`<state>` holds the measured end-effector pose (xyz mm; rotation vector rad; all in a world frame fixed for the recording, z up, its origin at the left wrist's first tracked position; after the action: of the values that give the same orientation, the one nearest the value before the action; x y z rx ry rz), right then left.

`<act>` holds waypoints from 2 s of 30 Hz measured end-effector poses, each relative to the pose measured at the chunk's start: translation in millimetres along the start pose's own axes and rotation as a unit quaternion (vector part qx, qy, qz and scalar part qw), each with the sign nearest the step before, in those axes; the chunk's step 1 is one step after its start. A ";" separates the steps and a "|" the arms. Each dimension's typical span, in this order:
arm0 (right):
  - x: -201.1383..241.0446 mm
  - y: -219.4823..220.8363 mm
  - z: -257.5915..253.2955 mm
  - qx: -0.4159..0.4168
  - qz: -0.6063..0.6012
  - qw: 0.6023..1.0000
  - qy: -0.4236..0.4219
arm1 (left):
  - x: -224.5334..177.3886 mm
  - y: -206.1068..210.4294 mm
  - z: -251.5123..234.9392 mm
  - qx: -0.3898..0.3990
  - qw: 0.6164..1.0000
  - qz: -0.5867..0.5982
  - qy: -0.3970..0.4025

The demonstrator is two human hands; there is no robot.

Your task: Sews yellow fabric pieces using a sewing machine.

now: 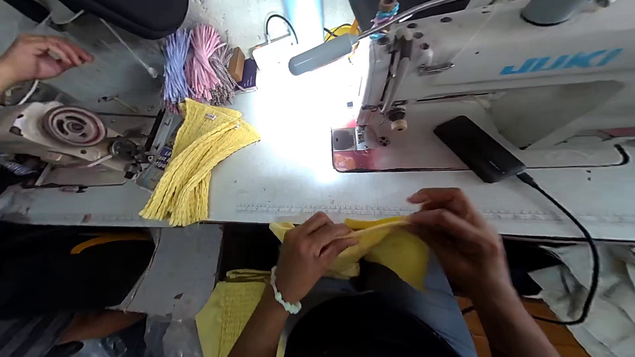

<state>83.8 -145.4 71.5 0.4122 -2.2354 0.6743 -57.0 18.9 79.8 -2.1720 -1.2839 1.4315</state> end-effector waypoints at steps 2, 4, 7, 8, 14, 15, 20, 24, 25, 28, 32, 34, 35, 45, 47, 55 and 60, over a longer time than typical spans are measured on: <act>-2.6 -24.1 -4.9 -0.015 0.018 1.000 -0.004 | 25.8 -9.5 7.2 0.058 0.995 -0.061 -0.050; -4.3 -43.9 -11.6 -0.033 0.060 0.998 -0.006 | 57.7 -31.6 19.5 0.069 0.989 -0.055 -0.120; 13.9 -16.4 -19.3 -0.004 0.101 0.993 -0.062 | 85.3 -75.6 43.6 0.018 0.984 0.035 -0.176; 25.3 5.2 -20.4 0.025 0.101 0.991 -0.086 | 89.7 -93.2 52.4 -0.010 0.981 0.059 -0.184; 89.5 136.2 -4.9 0.149 -0.039 0.974 -0.169 | 94.7 -217.7 159.0 -0.217 0.940 0.091 -0.246; 96.2 159.2 5.7 0.178 -0.063 0.967 -0.173 | 86.5 -238.7 180.8 -0.241 0.935 0.088 -0.246; 136.5 248.9 83.1 0.415 -0.260 0.867 -0.097 | 15.8 -325.6 271.9 -0.281 0.902 -0.066 -0.320; 163.8 287.4 141.9 0.668 -0.371 0.636 0.108 | 17.4 -332.3 300.9 -0.159 0.859 -0.124 -0.470; 162.0 294.1 149.5 0.692 -0.363 0.607 0.145 | 32.3 -324.1 306.3 -0.116 0.843 -0.141 -0.506; 132.8 316.6 164.7 0.695 -0.313 0.598 0.247 | 108.0 -282.6 339.1 -0.011 0.801 -0.124 -0.585; 67.7 338.5 188.3 0.679 -0.213 0.616 0.338 | 215.0 -201.6 381.1 0.070 0.785 -0.098 -0.607; 38.1 341.7 183.5 0.691 -0.105 0.664 0.266 | 250.7 -169.4 387.4 0.076 0.762 -0.127 -0.630; 26.1 340.4 176.7 0.693 -0.042 0.686 0.216 | 262.7 -156.5 386.6 0.076 0.752 -0.139 -0.640; -16.0 328.6 153.5 0.670 0.153 0.724 -0.063 | 278.3 -119.1 350.9 0.049 0.709 -0.248 -0.658; -17.9 328.7 148.4 0.633 0.134 0.760 -0.052 | 272.6 -123.1 350.2 0.032 0.701 -0.258 -0.664; -60.8 320.2 133.2 0.586 0.053 0.777 0.222 | 232.4 -83.3 287.0 -0.076 0.845 -0.173 -0.500; -61.6 325.2 147.6 0.561 -0.043 0.771 0.297 | 182.6 -8.8 242.6 0.017 0.876 0.082 -0.475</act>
<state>-115.5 37.1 -169.9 0.7222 -0.9985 1.7765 -239.5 103.7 -147.7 -1.5533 -1.2793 2.7464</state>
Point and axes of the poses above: each hand's wrist, its own z-axis away from the middle knuckle, its own y-axis out of the palm, x = y × z, the point moved 9 cm from there along -z, towards the middle knuckle, and after that the axes turned 2 degrees about z, right-handed, at the moved point
